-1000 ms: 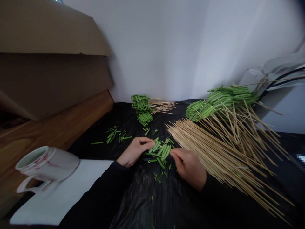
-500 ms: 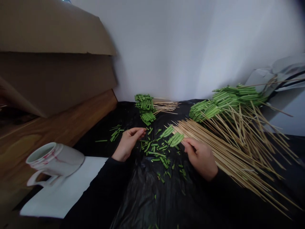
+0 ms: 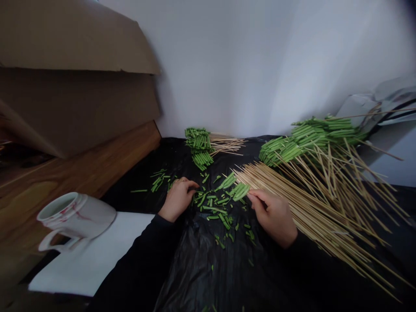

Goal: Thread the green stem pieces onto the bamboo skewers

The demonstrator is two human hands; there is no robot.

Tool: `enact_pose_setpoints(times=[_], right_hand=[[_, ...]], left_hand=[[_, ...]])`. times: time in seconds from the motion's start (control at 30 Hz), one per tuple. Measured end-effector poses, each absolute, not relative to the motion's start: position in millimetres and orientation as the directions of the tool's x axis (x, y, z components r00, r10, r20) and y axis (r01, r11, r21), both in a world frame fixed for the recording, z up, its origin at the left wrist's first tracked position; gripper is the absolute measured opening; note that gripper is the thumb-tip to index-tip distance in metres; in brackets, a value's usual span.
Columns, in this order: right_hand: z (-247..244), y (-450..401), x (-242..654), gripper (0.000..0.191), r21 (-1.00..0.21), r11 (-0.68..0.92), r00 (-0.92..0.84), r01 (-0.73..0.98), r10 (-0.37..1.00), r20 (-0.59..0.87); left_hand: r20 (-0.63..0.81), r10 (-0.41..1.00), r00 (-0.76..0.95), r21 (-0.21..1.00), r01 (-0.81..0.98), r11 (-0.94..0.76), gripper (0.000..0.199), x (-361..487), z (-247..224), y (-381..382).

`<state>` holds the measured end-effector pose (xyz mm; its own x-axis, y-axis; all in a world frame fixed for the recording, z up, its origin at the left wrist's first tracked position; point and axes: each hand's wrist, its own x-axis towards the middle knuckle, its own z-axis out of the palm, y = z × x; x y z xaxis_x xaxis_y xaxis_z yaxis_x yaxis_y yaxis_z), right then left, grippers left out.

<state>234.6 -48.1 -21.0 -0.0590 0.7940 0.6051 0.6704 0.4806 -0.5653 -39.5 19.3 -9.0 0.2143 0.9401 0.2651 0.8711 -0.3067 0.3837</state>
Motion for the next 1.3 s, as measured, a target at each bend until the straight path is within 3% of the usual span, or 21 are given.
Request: enact_pose_setpoints(times=[0.17,0.33,0.4,0.47,0.57,0.63,0.73,0.83,1.3], right_hand=[[-21.3,-49.0,232.7,0.021,-0.565,0.488,-0.066,0.666,0.793,0.606],[-18.9,-50.7,230.7,0.022,-0.587,0.491,-0.061,0.644,0.797,0.601],[-17.9,-51.9,229.4,0.021,-0.593,0.503,-0.066,0.629,0.795,0.603],[-17.3,-53.7,227.6,0.021,-0.596,0.518,-0.084,0.614,0.794,0.603],[-17.1,-57.1,224.3,0.021,-0.595,0.535,-0.125,0.6,0.797,0.591],[-17.3,-59.2,222.5,0.021,-0.592,0.537,-0.152,0.601,0.804,0.575],[-18.1,-61.0,221.2,0.022,-0.582,0.529,-0.18,0.618,0.815,0.55],[-19.4,-61.3,221.1,0.023,-0.576,0.515,-0.19,0.635,0.827,0.53],[-21.9,-60.4,222.3,0.022,-0.577,0.507,-0.201,0.64,0.836,0.511]], left_hand=[[0.242,0.927,0.288,0.267,0.898,-0.349,0.017,-38.1,-12.5,19.4],[0.295,0.912,0.286,0.309,0.875,-0.374,0.012,-34.3,-5.1,17.8],[0.36,0.904,0.229,0.412,0.831,-0.375,0.01,-32.3,-1.7,17.6],[0.38,0.916,0.129,0.607,0.712,-0.352,0.01,-29.2,0.6,17.2],[0.227,0.974,0.01,0.908,0.36,-0.215,0.022,-21.8,0.9,15.3],[0.069,0.997,0.023,0.992,0.104,-0.071,0.028,-16.1,-0.3,13.0],[-0.091,0.988,0.126,0.985,-0.137,0.109,0.028,-9.0,-2.5,8.9],[-0.14,0.97,0.198,0.957,-0.223,0.184,0.024,-5.7,-3.3,6.1],[-0.145,0.962,0.23,0.95,-0.238,0.2,0.024,-4.4,0.7,2.4]])
